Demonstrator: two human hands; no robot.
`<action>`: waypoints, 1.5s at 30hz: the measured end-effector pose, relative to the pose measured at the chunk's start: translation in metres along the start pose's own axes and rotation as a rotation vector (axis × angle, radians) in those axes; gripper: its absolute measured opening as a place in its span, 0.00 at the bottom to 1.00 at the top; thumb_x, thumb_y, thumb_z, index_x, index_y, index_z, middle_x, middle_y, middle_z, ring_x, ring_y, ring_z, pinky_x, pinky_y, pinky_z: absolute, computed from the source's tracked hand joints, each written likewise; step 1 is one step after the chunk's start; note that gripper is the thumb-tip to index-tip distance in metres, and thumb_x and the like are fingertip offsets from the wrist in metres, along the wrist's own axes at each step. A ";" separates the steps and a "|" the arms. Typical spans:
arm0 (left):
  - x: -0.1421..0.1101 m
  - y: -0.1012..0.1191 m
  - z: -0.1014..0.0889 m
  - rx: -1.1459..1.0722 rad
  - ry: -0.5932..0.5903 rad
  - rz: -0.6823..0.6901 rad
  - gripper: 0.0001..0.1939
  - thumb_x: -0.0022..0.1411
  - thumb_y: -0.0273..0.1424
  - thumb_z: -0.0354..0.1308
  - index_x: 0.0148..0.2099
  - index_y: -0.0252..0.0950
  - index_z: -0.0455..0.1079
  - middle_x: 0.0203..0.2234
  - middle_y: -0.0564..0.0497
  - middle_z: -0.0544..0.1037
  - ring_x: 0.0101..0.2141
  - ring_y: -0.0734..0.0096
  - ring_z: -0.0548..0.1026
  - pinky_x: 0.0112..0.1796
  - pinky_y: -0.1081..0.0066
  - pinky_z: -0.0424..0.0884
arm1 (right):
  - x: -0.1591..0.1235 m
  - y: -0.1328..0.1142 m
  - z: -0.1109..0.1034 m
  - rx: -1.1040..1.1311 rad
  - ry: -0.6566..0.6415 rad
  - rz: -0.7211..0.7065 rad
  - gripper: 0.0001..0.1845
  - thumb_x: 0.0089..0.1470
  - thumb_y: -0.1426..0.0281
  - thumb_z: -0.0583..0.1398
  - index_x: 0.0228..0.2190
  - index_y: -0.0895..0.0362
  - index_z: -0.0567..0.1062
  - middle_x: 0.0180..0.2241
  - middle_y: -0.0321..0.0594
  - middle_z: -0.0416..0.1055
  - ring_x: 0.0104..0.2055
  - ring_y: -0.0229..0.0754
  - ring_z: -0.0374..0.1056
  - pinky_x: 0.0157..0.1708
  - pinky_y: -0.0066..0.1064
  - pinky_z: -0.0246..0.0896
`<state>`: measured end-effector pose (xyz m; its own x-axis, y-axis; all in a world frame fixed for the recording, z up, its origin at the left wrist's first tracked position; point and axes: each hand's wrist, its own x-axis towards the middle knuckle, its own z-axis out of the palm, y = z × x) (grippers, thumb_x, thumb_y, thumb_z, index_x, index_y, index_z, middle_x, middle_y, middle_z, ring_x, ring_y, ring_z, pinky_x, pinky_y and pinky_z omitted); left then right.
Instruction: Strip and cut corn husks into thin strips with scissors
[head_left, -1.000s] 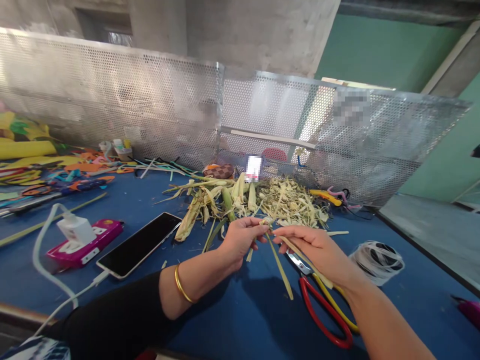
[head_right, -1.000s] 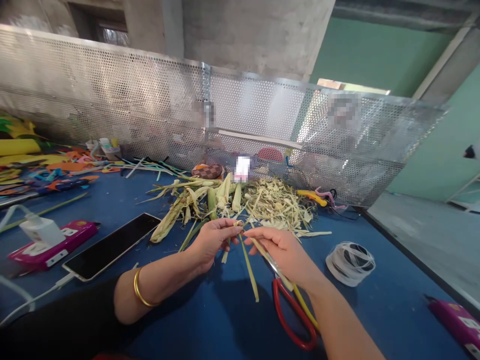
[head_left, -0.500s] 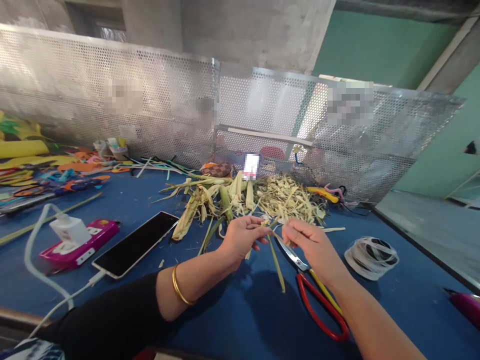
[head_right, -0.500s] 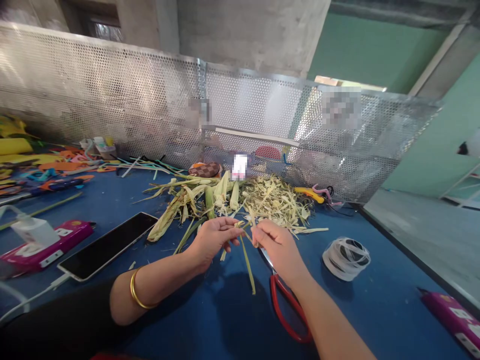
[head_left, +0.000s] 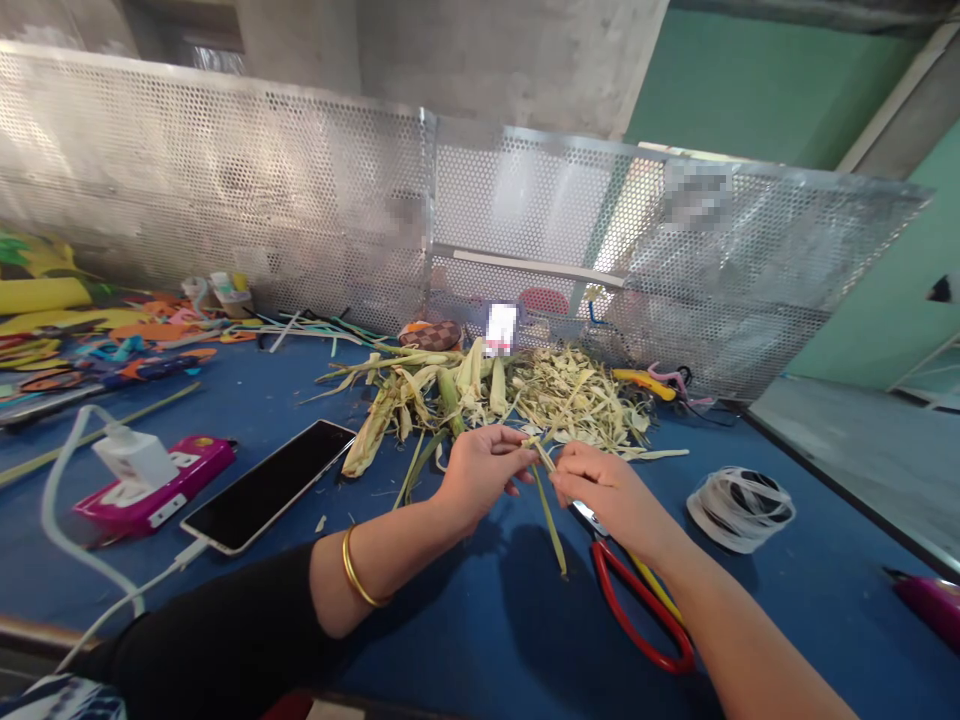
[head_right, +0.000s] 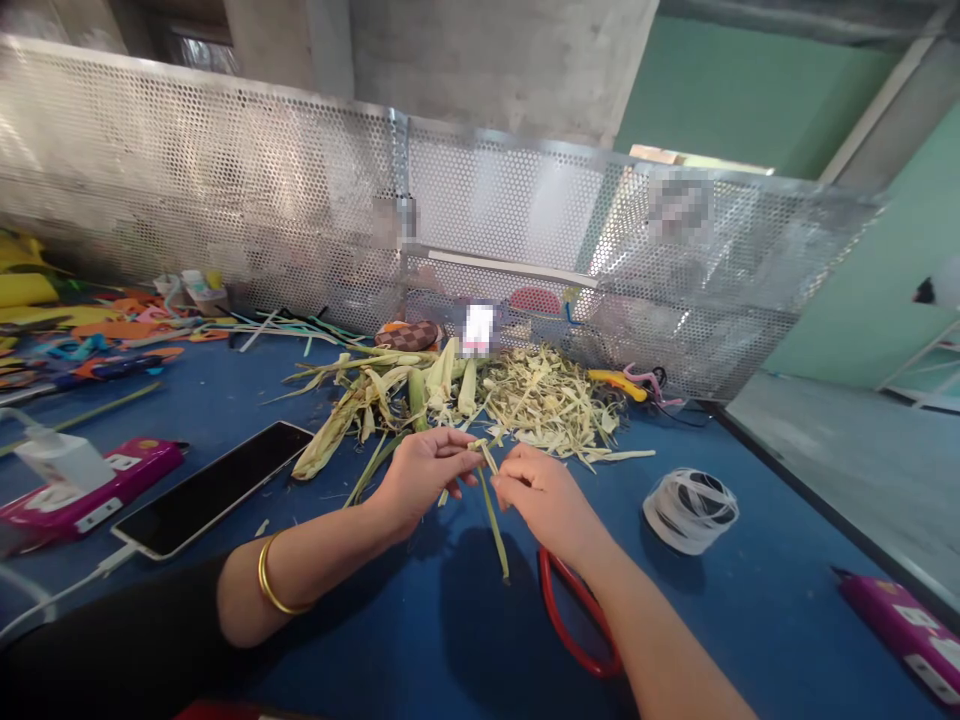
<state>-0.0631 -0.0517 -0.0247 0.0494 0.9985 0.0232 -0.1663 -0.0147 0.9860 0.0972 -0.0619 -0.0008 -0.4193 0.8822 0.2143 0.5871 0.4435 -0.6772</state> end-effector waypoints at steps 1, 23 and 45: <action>0.000 0.000 0.000 0.005 -0.002 0.007 0.06 0.50 0.22 0.62 0.32 0.32 0.69 0.17 0.55 0.74 0.18 0.78 0.72 0.16 0.81 0.65 | 0.000 0.000 0.000 -0.013 0.007 -0.010 0.18 0.53 0.66 0.53 0.15 0.56 0.66 0.25 0.35 0.61 0.29 0.38 0.61 0.31 0.30 0.54; -0.010 0.008 -0.003 0.543 -0.269 0.262 0.07 0.49 0.26 0.57 0.30 0.35 0.76 0.17 0.56 0.73 0.19 0.76 0.68 0.22 0.78 0.60 | 0.005 -0.006 0.009 0.317 0.231 0.199 0.15 0.48 0.57 0.58 0.21 0.56 0.70 0.12 0.27 0.57 0.14 0.32 0.52 0.15 0.25 0.45; -0.010 0.004 0.001 0.287 -0.625 -0.148 0.06 0.47 0.27 0.58 0.32 0.33 0.69 0.23 0.52 0.77 0.19 0.77 0.71 0.22 0.76 0.67 | 0.014 0.016 -0.001 0.569 0.628 0.222 0.11 0.47 0.62 0.59 0.23 0.57 0.68 0.22 0.33 0.71 0.16 0.33 0.66 0.18 0.26 0.63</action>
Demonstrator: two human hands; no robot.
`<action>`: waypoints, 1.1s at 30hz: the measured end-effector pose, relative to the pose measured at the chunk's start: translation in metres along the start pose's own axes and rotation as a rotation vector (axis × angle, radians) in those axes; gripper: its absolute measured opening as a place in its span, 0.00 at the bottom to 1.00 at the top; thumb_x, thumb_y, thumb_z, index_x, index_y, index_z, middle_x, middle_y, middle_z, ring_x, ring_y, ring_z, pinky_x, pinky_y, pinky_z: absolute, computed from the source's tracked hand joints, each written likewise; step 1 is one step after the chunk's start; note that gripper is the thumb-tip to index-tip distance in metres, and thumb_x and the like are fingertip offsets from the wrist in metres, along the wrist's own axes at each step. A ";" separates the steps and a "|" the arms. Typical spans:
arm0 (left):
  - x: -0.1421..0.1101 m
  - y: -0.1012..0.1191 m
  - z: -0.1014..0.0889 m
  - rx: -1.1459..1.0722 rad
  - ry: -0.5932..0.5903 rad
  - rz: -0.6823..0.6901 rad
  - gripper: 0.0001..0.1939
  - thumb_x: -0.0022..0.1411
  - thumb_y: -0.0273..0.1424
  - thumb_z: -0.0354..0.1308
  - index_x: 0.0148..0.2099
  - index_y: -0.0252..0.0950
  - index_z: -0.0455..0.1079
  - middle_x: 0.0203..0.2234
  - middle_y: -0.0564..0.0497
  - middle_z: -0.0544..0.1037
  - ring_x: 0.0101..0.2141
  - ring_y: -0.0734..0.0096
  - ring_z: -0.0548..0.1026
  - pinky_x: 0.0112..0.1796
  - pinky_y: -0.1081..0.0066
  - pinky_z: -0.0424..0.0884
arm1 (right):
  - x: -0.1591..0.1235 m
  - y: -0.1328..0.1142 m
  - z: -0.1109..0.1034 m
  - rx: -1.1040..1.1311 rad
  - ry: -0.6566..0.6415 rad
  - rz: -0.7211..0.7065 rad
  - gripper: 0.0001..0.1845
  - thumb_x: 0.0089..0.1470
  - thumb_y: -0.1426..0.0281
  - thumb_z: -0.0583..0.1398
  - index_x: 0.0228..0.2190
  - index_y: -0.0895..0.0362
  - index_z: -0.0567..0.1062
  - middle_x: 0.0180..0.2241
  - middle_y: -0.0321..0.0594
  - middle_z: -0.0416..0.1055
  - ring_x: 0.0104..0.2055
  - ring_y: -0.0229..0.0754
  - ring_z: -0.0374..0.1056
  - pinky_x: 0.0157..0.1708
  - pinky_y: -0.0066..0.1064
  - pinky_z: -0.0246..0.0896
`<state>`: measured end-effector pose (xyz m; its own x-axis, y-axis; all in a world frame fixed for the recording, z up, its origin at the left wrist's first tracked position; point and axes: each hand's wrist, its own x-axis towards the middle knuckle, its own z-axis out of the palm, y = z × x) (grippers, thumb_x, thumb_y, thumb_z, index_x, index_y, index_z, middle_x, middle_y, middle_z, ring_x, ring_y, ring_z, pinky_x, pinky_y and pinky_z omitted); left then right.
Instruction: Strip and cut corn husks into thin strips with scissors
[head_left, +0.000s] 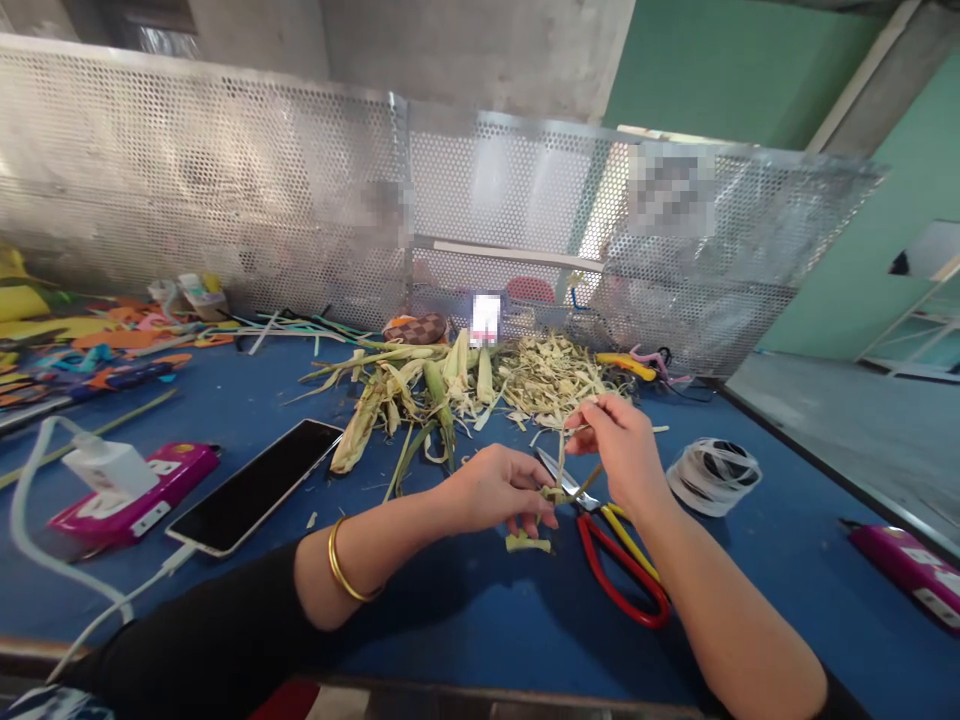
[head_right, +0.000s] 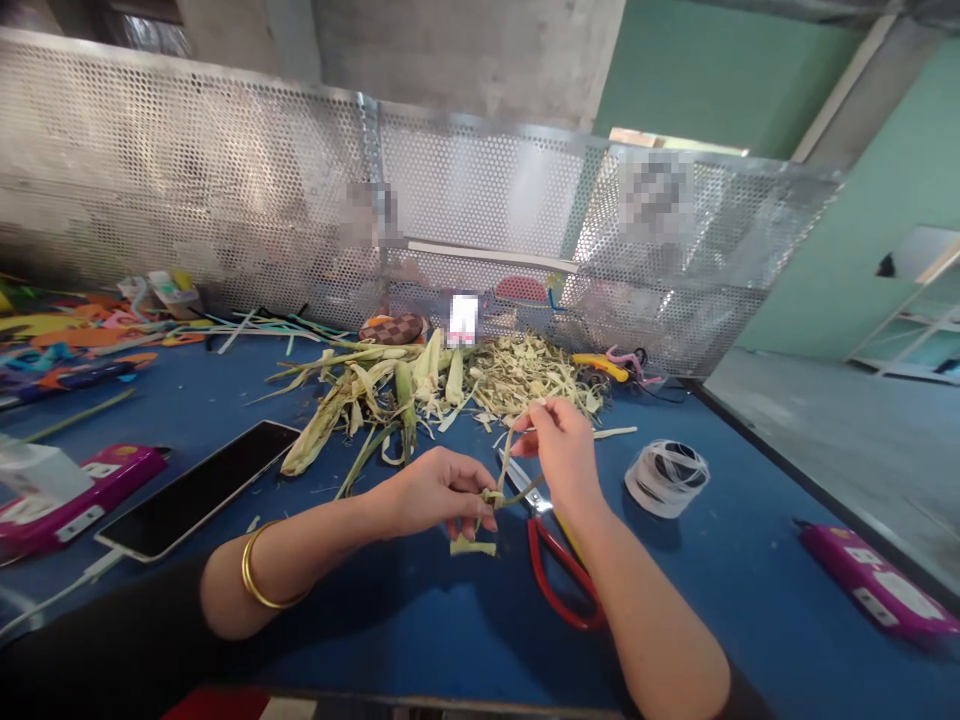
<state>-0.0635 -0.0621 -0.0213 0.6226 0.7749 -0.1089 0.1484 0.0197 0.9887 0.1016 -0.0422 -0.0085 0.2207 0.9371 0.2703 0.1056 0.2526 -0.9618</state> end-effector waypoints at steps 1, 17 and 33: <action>0.000 0.000 -0.001 -0.016 -0.002 0.005 0.07 0.47 0.28 0.59 0.32 0.33 0.70 0.23 0.52 0.77 0.19 0.77 0.71 0.23 0.75 0.68 | 0.001 0.001 -0.001 0.027 0.036 0.005 0.11 0.47 0.62 0.59 0.23 0.57 0.68 0.22 0.34 0.72 0.16 0.33 0.66 0.18 0.26 0.64; -0.004 0.003 0.002 -0.043 0.098 0.000 0.11 0.48 0.35 0.63 0.23 0.32 0.71 0.19 0.51 0.76 0.18 0.79 0.69 0.24 0.76 0.68 | 0.001 0.014 0.004 -0.113 0.044 -0.289 0.12 0.55 0.60 0.55 0.31 0.55 0.70 0.31 0.41 0.76 0.36 0.44 0.70 0.41 0.40 0.64; -0.002 0.007 -0.006 -0.279 0.318 0.020 0.08 0.48 0.32 0.63 0.24 0.31 0.73 0.22 0.49 0.76 0.19 0.80 0.68 0.24 0.76 0.67 | -0.019 0.005 0.020 0.284 -0.217 0.233 0.18 0.36 0.58 0.69 0.20 0.60 0.74 0.15 0.29 0.61 0.15 0.29 0.55 0.18 0.25 0.48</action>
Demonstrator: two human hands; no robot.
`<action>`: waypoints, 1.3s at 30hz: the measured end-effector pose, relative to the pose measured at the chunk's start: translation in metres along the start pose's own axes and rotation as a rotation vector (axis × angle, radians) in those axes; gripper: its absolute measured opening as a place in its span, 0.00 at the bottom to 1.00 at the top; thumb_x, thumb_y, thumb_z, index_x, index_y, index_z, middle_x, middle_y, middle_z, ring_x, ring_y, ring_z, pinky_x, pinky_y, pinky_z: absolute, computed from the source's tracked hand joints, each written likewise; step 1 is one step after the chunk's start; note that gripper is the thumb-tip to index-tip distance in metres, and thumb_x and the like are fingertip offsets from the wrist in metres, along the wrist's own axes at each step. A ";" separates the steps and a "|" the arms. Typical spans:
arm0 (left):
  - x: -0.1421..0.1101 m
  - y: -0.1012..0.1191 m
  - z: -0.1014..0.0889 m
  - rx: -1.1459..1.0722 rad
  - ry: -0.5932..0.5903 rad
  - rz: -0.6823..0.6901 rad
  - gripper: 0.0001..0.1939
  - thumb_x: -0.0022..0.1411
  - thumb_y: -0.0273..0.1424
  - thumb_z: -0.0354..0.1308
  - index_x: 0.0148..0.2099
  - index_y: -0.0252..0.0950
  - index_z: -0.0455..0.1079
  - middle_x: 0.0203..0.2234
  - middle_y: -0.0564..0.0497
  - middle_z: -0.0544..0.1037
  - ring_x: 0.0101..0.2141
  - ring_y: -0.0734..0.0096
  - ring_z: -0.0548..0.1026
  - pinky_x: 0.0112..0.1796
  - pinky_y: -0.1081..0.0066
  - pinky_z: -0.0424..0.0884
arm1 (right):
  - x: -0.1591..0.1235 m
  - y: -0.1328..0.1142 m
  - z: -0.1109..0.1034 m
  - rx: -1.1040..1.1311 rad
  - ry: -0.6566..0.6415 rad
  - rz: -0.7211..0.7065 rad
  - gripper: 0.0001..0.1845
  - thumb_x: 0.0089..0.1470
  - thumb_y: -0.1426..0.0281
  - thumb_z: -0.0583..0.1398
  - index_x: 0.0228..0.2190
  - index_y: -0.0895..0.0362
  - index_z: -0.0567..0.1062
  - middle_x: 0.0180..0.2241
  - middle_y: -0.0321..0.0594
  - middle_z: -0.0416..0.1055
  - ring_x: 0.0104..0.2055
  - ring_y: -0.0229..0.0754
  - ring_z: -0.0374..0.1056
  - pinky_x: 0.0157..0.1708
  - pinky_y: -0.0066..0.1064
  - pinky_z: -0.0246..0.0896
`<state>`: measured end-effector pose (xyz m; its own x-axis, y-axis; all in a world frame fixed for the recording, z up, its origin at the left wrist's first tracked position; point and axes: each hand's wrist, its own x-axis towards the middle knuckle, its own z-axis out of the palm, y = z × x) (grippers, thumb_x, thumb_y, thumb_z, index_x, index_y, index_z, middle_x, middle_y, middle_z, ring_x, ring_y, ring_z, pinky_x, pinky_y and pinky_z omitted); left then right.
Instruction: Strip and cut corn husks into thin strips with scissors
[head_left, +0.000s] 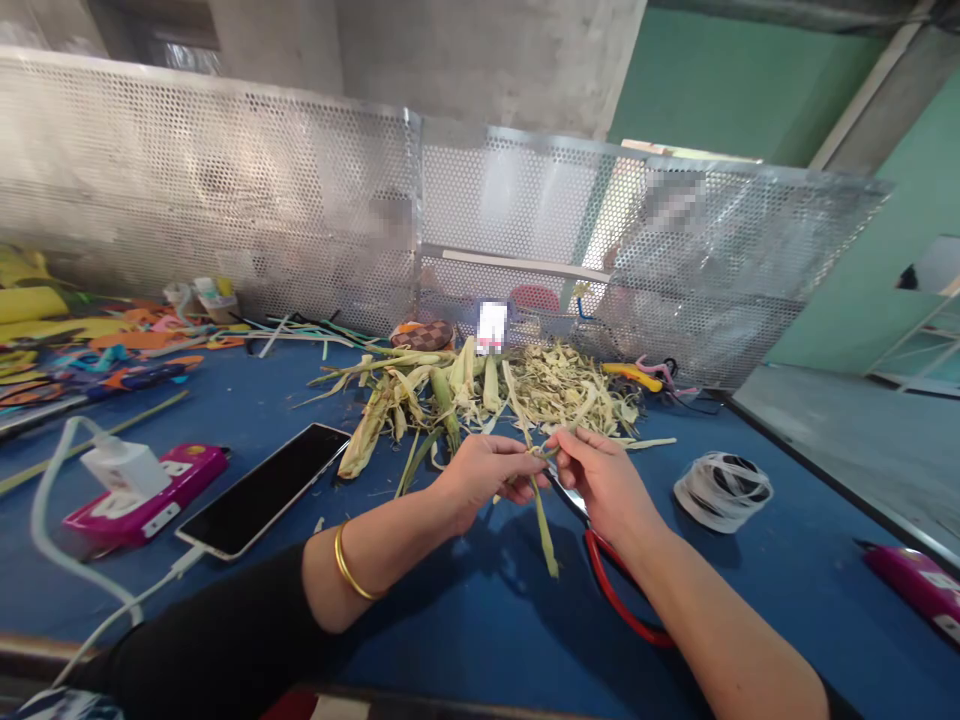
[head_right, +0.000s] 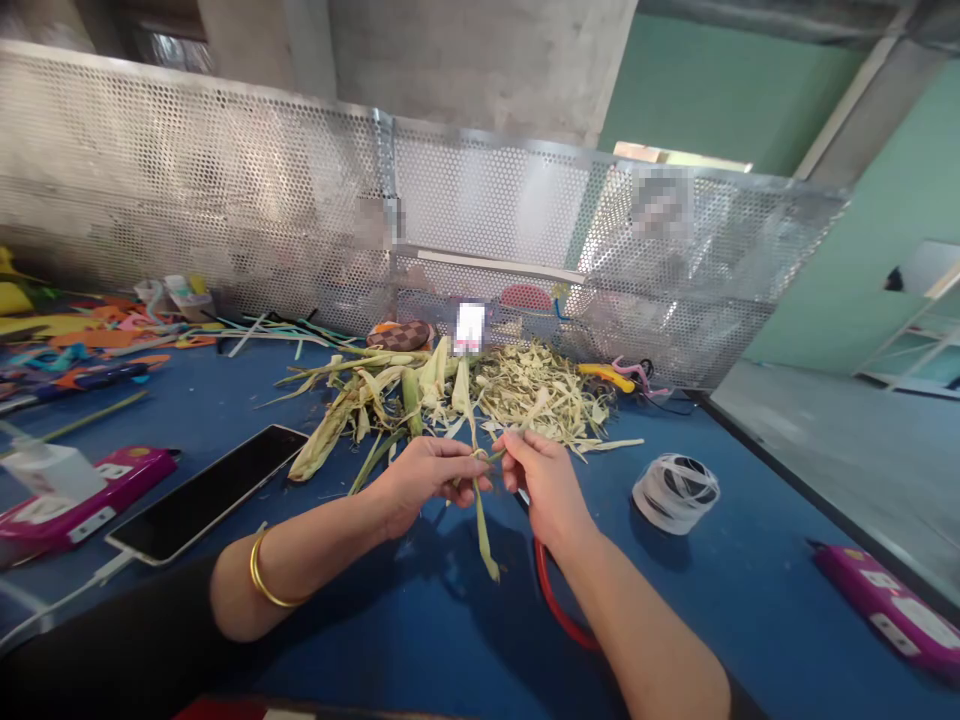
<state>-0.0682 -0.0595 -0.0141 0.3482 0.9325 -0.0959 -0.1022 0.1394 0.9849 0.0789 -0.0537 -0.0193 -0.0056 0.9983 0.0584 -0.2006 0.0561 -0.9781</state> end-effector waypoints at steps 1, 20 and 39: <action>0.000 0.000 0.000 -0.007 0.007 -0.003 0.08 0.48 0.32 0.63 0.24 0.31 0.73 0.22 0.49 0.76 0.19 0.80 0.68 0.24 0.76 0.67 | 0.001 0.001 0.000 0.020 0.037 0.009 0.18 0.34 0.58 0.69 0.19 0.60 0.74 0.14 0.29 0.61 0.15 0.29 0.55 0.18 0.25 0.48; 0.008 -0.004 -0.006 -0.299 0.223 -0.053 0.08 0.46 0.29 0.66 0.23 0.30 0.72 0.15 0.55 0.70 0.16 0.83 0.63 0.16 0.78 0.52 | -0.020 0.010 0.020 -1.822 -0.262 -1.479 0.13 0.57 0.80 0.51 0.38 0.63 0.74 0.27 0.45 0.70 0.30 0.45 0.63 0.34 0.39 0.53; 0.006 0.007 -0.009 -0.304 0.193 -0.059 0.05 0.53 0.23 0.59 0.26 0.28 0.73 0.33 0.41 0.79 0.27 0.75 0.76 0.13 0.82 0.51 | -0.020 0.011 0.010 -1.501 -0.322 -1.506 0.14 0.60 0.78 0.49 0.34 0.61 0.73 0.25 0.40 0.71 0.30 0.41 0.63 0.36 0.36 0.55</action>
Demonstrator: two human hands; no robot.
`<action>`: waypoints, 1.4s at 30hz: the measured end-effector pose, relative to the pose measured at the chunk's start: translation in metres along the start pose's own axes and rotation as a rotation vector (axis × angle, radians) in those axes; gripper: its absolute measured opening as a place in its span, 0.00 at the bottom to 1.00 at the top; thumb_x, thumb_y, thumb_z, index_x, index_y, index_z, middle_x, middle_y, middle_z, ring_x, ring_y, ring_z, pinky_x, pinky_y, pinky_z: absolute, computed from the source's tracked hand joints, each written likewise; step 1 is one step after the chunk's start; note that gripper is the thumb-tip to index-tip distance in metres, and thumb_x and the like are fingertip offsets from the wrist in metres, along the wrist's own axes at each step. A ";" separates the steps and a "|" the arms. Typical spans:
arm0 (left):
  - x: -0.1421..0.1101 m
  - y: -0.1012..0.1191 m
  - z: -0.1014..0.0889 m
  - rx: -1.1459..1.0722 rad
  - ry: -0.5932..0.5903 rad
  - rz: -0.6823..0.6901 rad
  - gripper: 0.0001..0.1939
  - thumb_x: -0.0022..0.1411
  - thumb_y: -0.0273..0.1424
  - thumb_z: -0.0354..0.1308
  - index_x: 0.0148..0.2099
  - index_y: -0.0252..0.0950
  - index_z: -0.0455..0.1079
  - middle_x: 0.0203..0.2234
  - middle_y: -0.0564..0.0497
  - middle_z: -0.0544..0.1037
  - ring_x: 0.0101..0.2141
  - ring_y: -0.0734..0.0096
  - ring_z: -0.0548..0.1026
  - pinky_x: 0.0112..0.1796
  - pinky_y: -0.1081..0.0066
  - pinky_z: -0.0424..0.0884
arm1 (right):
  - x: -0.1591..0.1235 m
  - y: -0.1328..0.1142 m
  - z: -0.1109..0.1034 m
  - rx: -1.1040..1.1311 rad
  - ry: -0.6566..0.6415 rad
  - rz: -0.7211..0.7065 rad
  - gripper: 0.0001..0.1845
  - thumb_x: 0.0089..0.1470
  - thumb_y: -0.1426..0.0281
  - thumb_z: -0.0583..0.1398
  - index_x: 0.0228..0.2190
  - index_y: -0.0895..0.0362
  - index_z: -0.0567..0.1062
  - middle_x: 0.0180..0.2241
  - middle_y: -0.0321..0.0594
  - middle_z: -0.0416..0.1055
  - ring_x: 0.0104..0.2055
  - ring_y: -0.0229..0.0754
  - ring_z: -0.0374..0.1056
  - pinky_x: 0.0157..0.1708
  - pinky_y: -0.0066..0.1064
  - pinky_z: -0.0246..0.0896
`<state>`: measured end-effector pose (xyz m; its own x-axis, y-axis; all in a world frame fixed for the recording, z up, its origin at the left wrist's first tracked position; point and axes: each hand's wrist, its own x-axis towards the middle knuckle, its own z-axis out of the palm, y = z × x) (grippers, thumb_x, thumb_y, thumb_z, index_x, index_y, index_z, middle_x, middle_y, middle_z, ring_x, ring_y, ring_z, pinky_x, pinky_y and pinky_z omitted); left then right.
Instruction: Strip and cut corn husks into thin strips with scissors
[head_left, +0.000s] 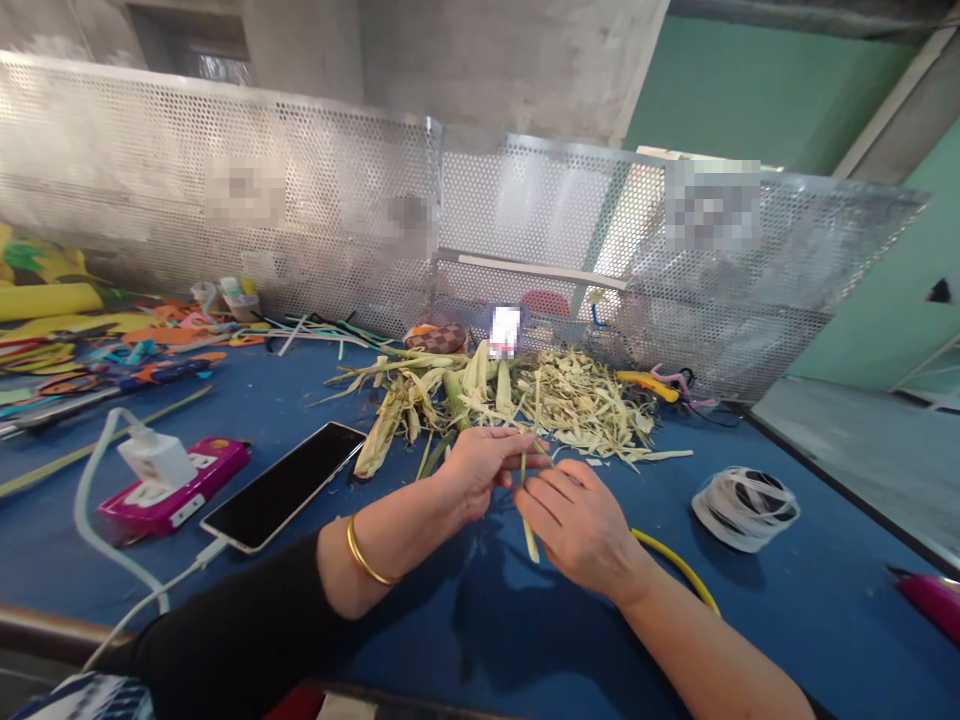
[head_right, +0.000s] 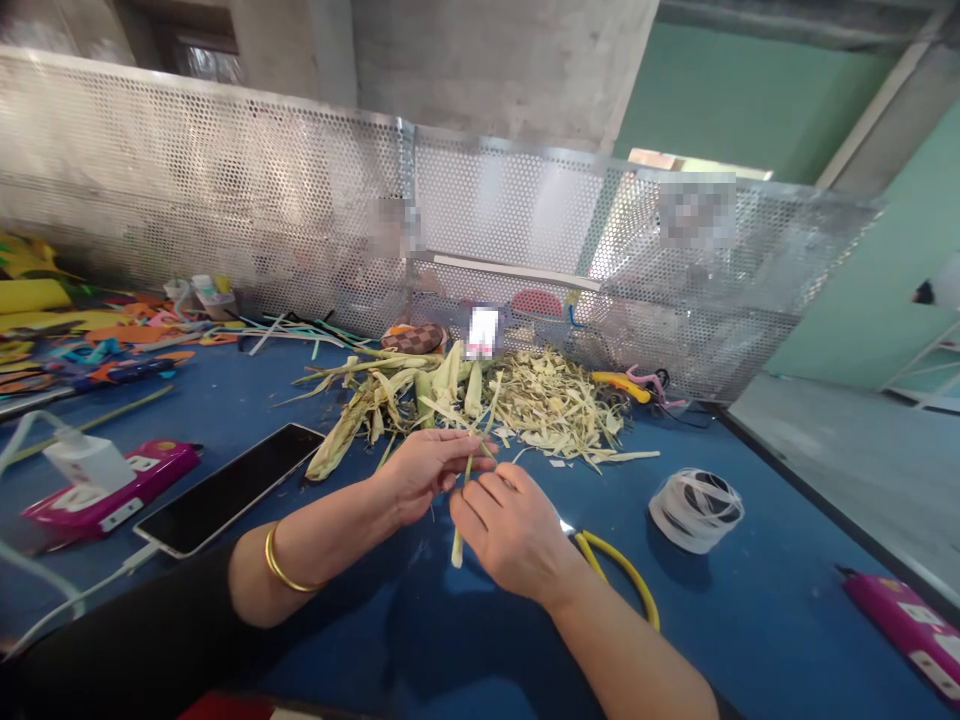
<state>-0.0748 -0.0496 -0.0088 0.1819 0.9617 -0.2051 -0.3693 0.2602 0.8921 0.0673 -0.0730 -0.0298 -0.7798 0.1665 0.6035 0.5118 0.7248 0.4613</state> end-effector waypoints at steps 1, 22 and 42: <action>-0.001 0.000 0.001 0.000 0.003 -0.002 0.05 0.53 0.23 0.59 0.26 0.28 0.72 0.34 0.40 0.79 0.28 0.74 0.76 0.13 0.82 0.51 | 0.001 -0.001 -0.001 0.005 -0.003 -0.023 0.14 0.60 0.78 0.48 0.34 0.61 0.74 0.25 0.40 0.71 0.30 0.40 0.63 0.36 0.36 0.55; -0.001 0.006 -0.001 0.150 0.017 0.103 0.04 0.52 0.26 0.62 0.27 0.28 0.74 0.17 0.51 0.73 0.16 0.84 0.64 0.14 0.79 0.43 | -0.006 0.016 0.001 0.691 -0.233 0.915 0.21 0.60 0.58 0.49 0.20 0.54 0.65 0.15 0.31 0.62 0.19 0.36 0.61 0.22 0.27 0.53; 0.003 0.018 -0.007 0.056 -0.070 -0.068 0.09 0.59 0.31 0.55 0.31 0.30 0.69 0.31 0.43 0.79 0.20 0.82 0.69 0.14 0.81 0.47 | -0.003 0.028 -0.014 1.258 -0.214 1.154 0.22 0.48 0.51 0.59 0.22 0.57 0.75 0.20 0.37 0.70 0.24 0.39 0.64 0.27 0.29 0.58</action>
<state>-0.0873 -0.0419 0.0037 0.2688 0.9331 -0.2390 -0.3025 0.3173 0.8988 0.0894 -0.0622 -0.0095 -0.3244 0.9415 0.0915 0.3051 0.1957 -0.9320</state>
